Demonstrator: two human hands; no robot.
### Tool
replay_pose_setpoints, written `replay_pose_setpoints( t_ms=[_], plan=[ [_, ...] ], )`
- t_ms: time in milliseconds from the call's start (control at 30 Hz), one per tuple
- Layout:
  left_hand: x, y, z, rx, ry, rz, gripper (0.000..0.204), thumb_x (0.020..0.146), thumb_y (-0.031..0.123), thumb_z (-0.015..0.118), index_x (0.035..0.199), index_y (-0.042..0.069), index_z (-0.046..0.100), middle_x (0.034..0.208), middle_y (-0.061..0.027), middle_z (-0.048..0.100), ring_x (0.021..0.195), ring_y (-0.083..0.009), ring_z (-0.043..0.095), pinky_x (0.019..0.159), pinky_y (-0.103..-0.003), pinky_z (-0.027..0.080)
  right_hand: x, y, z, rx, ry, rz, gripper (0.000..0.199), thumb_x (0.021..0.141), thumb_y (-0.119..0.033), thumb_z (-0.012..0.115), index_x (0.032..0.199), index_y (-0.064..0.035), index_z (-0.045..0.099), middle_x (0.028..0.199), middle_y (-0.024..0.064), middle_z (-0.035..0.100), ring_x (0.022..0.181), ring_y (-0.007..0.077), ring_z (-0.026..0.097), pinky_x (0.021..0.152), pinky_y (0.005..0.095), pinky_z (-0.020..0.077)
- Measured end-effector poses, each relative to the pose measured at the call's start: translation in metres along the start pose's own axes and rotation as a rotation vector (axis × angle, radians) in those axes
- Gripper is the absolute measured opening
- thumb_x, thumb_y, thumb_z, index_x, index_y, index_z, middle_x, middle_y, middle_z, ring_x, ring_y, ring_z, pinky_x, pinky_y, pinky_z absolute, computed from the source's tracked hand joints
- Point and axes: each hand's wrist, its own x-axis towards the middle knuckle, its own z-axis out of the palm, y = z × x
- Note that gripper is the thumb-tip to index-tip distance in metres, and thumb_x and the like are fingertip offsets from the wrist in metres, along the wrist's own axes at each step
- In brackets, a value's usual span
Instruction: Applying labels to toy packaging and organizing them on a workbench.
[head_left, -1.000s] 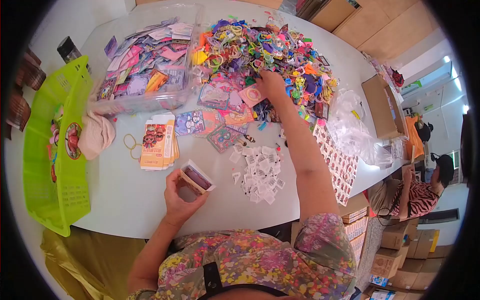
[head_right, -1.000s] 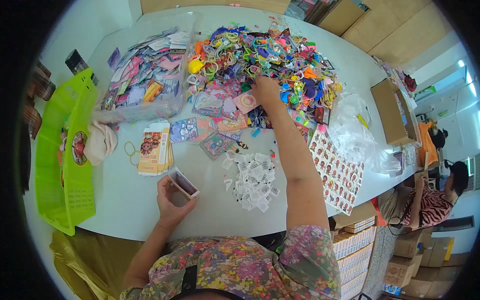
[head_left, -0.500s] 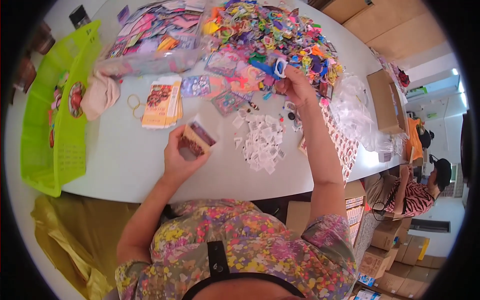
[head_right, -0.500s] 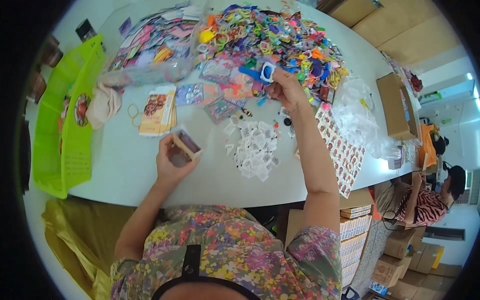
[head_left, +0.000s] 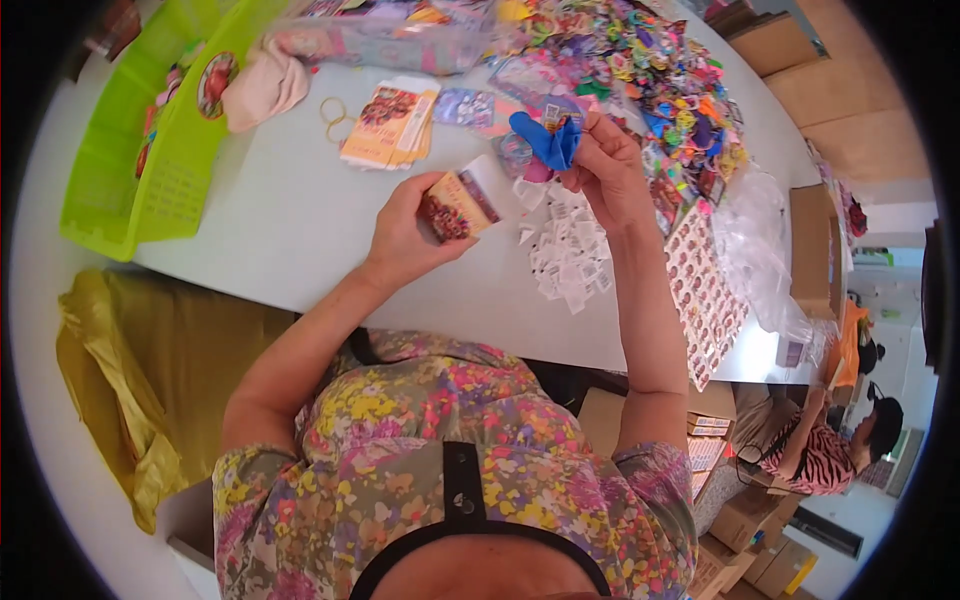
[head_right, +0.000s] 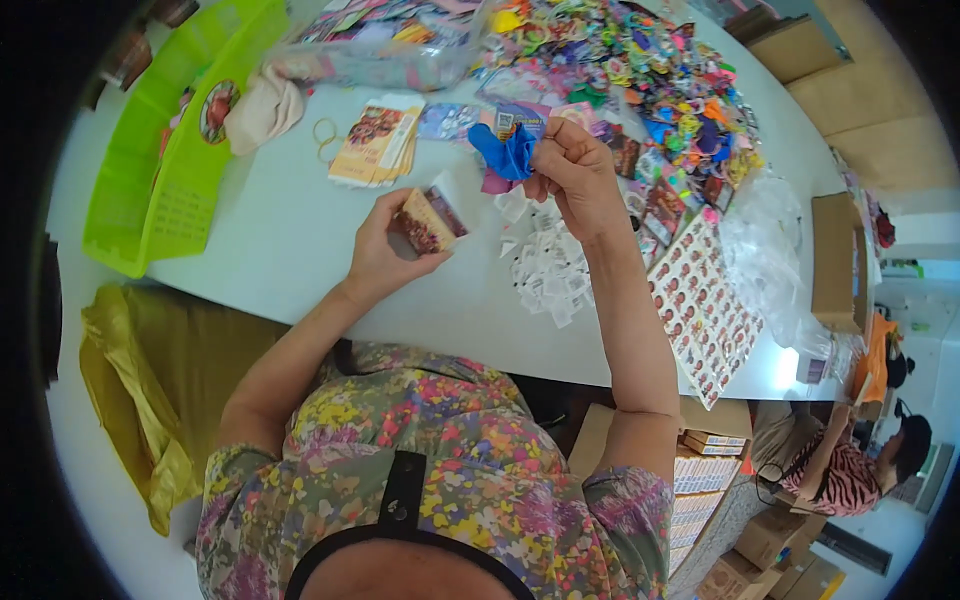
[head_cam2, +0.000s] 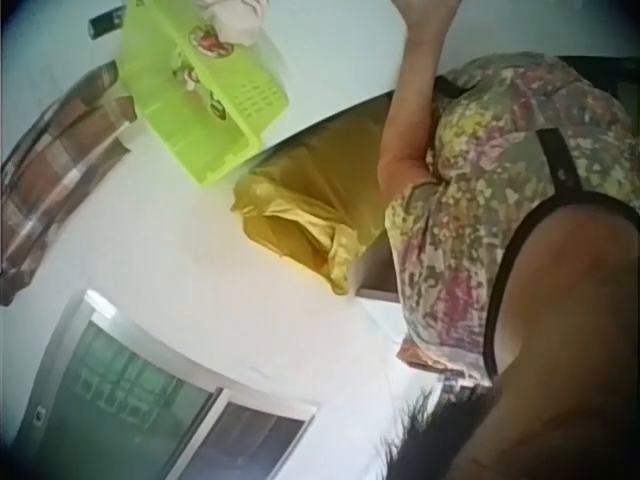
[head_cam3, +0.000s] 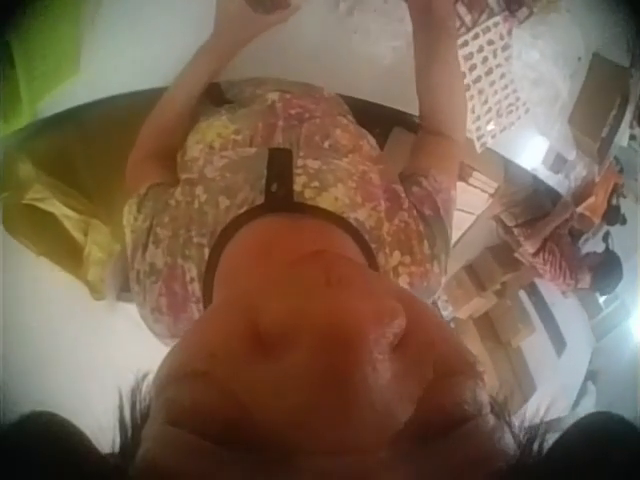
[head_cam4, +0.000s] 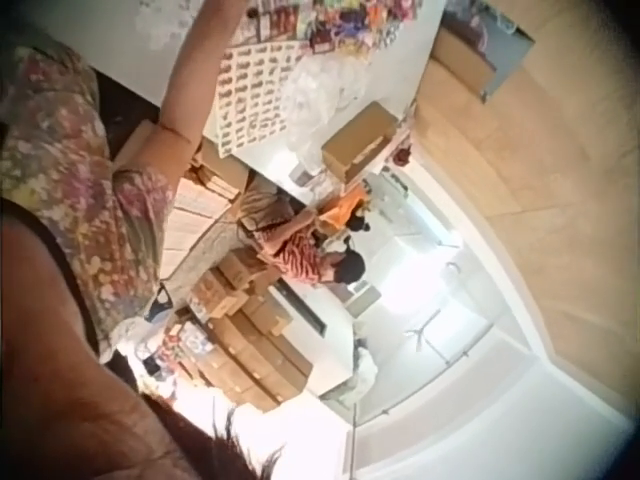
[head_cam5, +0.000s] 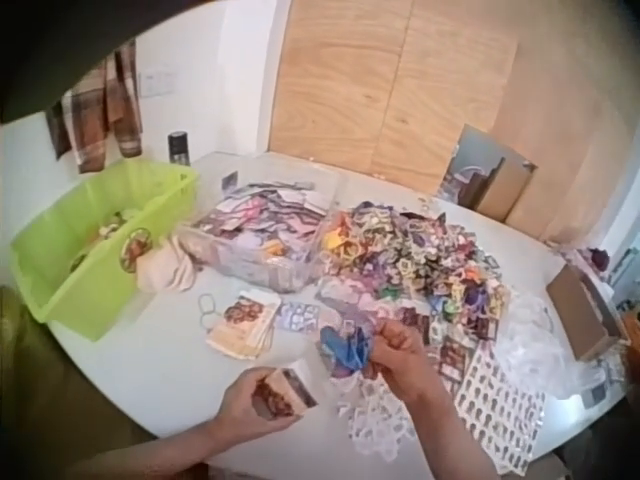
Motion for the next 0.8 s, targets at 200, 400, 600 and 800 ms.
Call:
replay_pose_setpoints(
  t_ms=[200,400,600,800],
  plan=[
    [0.002,0.012,-0.001,0.059,0.054,0.011,0.071,0.059,0.02,0.088,0.117,0.002,0.052,0.103,-0.0129,0.059,0.095,-0.0258,0.061,0.084,-0.034,0.051,-0.023,0.002,0.053,-0.506,0.057,-0.115,0.021,0.088,-0.001,0.063,0.109,0.0004,0.062,0.08,0.003,0.066,0.06,0.0062,0.058,0.054,0.0193,0.0442],
    [-0.001,0.015,0.0,0.146,0.133,0.043,0.065,0.058,0.017,0.087,0.112,0.005,0.054,0.099,-0.011,0.059,0.087,-0.0281,0.059,0.075,-0.036,0.05,-0.033,-0.011,0.077,-1.09,-0.035,-0.45,0.017,0.084,-0.002,0.066,0.101,0.0018,0.067,0.079,0.0105,0.068,0.063,0.0125,0.063,0.056,0.025,0.0482],
    [-0.004,0.015,-0.002,0.212,0.163,0.144,0.067,0.057,0.017,0.087,0.113,0.005,0.052,0.101,-0.0105,0.059,0.089,-0.0293,0.057,0.075,-0.037,0.049,-0.028,-0.022,0.078,-1.072,-0.149,-0.166,0.015,0.082,-0.003,0.065,0.096,-0.0007,0.07,0.077,0.0137,0.068,0.059,0.0224,0.065,0.053,0.0302,0.0481],
    [-0.005,0.013,-0.003,0.281,0.128,0.256,0.071,0.055,0.015,0.087,0.115,0.006,0.05,0.105,-0.012,0.059,0.09,-0.0325,0.056,0.077,-0.04,0.049,-0.025,-0.011,0.092,-1.418,-0.094,-0.399,0.01,0.079,-0.003,0.064,0.089,-0.0045,0.066,0.072,0.0133,0.066,0.062,0.0309,0.064,0.056,0.0384,0.0487]
  ],
)
